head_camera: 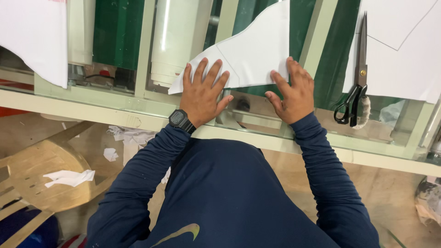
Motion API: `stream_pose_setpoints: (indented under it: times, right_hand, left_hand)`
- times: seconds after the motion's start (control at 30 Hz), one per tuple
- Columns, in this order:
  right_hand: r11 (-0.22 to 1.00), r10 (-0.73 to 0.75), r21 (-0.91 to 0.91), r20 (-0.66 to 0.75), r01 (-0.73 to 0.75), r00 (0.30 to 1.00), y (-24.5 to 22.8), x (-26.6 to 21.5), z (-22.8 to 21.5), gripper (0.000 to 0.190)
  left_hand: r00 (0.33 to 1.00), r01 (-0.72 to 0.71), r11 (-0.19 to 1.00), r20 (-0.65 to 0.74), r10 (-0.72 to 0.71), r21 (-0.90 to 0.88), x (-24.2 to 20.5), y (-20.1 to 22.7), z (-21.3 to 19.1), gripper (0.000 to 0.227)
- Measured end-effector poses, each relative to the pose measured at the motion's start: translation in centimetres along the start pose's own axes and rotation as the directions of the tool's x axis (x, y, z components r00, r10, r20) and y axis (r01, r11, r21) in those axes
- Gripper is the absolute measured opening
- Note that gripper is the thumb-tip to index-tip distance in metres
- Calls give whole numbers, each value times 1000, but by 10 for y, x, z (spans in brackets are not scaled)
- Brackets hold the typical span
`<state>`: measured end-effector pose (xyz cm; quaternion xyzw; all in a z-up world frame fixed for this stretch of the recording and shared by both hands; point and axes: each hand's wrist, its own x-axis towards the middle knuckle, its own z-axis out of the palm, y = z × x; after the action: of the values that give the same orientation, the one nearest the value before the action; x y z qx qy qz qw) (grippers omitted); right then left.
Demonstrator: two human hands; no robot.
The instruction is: The person uses shears to cut along drawn outlines on white paper sheets placed on a glass table. They repeatedly reposition the paper, cut along the lines, and set the cut pieces aside.
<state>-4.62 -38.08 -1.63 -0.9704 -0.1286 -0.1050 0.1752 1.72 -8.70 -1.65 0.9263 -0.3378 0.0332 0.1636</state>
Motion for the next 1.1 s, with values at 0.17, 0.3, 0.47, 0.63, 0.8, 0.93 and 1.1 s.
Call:
stream_pose_setpoints:
  times: [0.17, 0.3, 0.47, 0.63, 0.8, 0.93, 1.1]
  right_hand:
    - [998, 66, 27, -48, -64, 997, 2, -8, 6, 60]
    - [996, 92, -8, -50, -93, 995, 4, -11, 9, 59]
    - [990, 135, -2, -168, -138, 976, 9, -22, 7, 52]
    - [892, 395, 5, -495, -451, 774, 53, -63, -36, 20]
    - [780, 535, -171, -317, -602, 783, 79, -132, -59, 22]
    - [779, 553, -183, -250, -600, 795, 81, -154, -50, 34]
    - [668, 688, -307, -91, -678, 720, 92, -136, -61, 51]
  left_hand:
    - [1000, 2, 1000, -2, -1, 22, -1, 1, 3, 62]
    - [1000, 5, 1000, 3, -5, 21, -2, 0, 4, 62]
    - [1000, 8, 1000, 1, -8, 20, -2, 1, 4, 62]
    - [1000, -4, 1000, -11, 4, 8, -3, 1, 4, 62]
    - [998, -43, 999, -34, 43, -11, -4, 0, 3, 59]
    - [998, -61, 998, -25, 61, -23, -5, 1, 5, 55]
    - [996, -79, 997, -32, 79, -16, -3, 0, 4, 54]
